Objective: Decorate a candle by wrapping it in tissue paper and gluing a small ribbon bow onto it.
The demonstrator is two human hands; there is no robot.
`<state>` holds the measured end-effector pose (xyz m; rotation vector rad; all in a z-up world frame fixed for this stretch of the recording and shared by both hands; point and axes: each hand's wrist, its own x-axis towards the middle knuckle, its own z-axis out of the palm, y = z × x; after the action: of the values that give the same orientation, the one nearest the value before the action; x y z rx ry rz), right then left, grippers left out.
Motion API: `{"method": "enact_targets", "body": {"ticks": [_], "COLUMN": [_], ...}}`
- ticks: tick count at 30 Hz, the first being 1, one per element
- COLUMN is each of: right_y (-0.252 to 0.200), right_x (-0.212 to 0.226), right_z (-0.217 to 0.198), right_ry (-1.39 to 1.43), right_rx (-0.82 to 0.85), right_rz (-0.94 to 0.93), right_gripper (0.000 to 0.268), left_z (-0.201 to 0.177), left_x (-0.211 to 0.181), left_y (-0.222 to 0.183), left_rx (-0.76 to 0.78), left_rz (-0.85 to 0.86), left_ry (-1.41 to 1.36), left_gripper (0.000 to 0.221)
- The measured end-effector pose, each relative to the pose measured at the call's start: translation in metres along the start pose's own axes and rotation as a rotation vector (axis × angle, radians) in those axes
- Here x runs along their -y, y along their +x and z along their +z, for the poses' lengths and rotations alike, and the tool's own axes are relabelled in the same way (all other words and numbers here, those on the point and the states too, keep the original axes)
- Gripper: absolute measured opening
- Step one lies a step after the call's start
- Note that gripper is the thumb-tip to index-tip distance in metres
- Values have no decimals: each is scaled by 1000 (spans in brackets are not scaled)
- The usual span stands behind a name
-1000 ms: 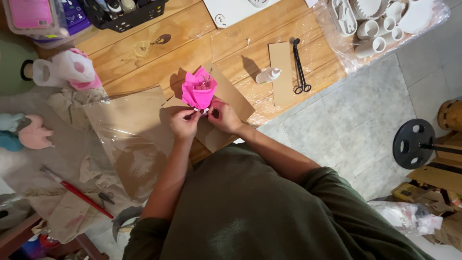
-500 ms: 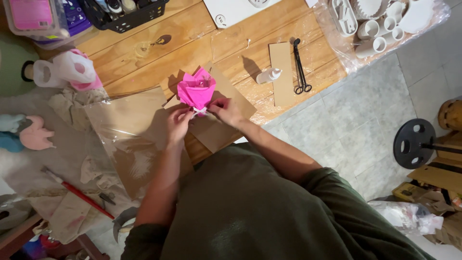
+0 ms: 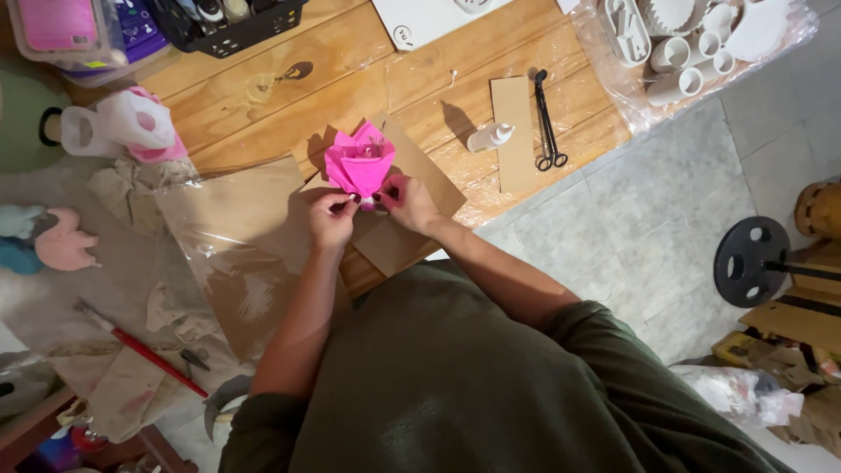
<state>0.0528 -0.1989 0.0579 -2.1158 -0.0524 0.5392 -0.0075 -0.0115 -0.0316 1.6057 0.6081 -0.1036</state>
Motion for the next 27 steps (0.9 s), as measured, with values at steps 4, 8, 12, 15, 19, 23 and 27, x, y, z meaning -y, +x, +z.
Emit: {"method": "enact_targets", "body": {"ticks": [4, 8, 12, 15, 19, 23, 27], "right_y": [1, -5, -1, 4, 1, -3, -24], "right_x": [-9, 11, 18, -3, -13, -25, -2], "right_z": [2, -8, -15, -3, -16, -18, -26], "right_ry": [-6, -1, 242, 369, 579, 666, 713], "right_rx": [-14, -27, -4, -2, 68, 94, 109], "right_rz": [-112, -14, 116, 105, 91, 32, -76], "right_gripper": [14, 19, 35, 36, 33, 31, 30], "left_z": [-3, -5, 3, 14, 29, 41, 32], "left_x": [-19, -16, -17, -37, -54, -32, -61], "left_y": [-6, -5, -4, -15, -26, -26, -41], "left_rx": [-26, -57, 67, 137, 146, 83, 115], "left_rz": [110, 121, 102, -30, -65, 11, -18], "left_ry": [197, 331, -255, -454, -393, -391, -501], "left_gripper": [16, 15, 31, 41, 40, 39, 43]}}
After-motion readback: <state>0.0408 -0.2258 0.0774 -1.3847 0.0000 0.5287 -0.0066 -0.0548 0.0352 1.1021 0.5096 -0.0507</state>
